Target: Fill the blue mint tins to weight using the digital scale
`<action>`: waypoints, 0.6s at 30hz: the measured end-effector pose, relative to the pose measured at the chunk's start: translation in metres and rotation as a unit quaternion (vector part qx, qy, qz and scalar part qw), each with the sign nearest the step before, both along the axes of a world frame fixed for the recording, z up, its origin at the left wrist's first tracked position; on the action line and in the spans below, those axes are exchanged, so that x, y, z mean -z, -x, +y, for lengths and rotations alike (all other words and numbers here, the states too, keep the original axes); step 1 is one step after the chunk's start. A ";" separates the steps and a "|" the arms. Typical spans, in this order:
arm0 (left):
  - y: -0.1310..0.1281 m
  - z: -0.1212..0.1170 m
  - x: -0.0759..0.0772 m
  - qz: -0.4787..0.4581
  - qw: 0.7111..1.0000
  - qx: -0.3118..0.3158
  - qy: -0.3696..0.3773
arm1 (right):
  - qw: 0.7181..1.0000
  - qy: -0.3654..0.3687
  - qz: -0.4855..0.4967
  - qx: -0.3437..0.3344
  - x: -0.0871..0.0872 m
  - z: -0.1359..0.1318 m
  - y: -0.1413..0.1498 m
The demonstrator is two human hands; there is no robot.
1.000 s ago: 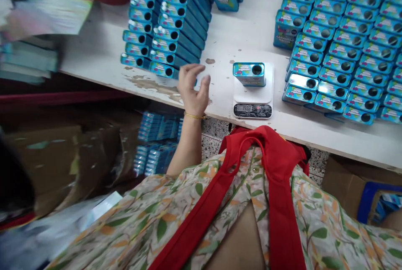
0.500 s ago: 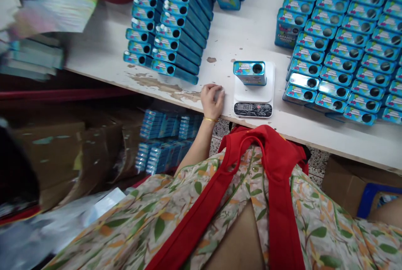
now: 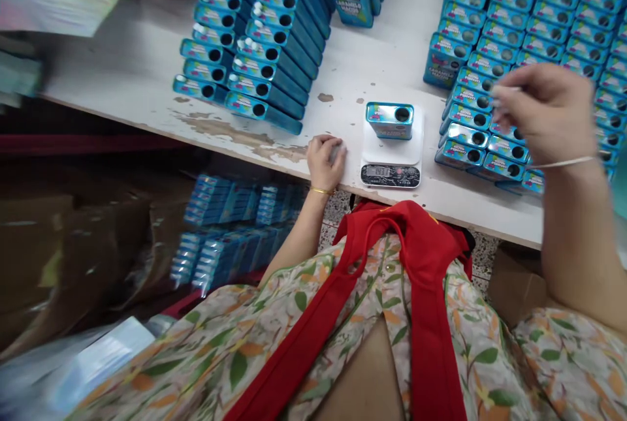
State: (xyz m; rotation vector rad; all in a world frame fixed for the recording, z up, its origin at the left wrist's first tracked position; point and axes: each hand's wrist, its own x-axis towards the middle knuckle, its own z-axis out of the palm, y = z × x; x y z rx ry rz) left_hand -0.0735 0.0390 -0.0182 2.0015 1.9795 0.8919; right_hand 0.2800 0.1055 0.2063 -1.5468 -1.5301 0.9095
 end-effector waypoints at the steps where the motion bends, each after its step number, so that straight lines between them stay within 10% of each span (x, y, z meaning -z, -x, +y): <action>1: 0.000 0.000 0.000 -0.002 1.000 0.000 0.001 | 0.999 0.003 -0.021 -0.040 0.004 0.005 0.015; 8: -0.002 -0.002 -0.002 -0.019 1.000 -0.001 -0.001 | 0.930 -0.066 -0.248 -0.264 0.035 0.030 0.090; 18: -0.004 -0.003 -0.006 -0.032 0.999 -0.006 0.001 | 0.903 -0.072 -0.312 -0.286 0.033 0.032 0.093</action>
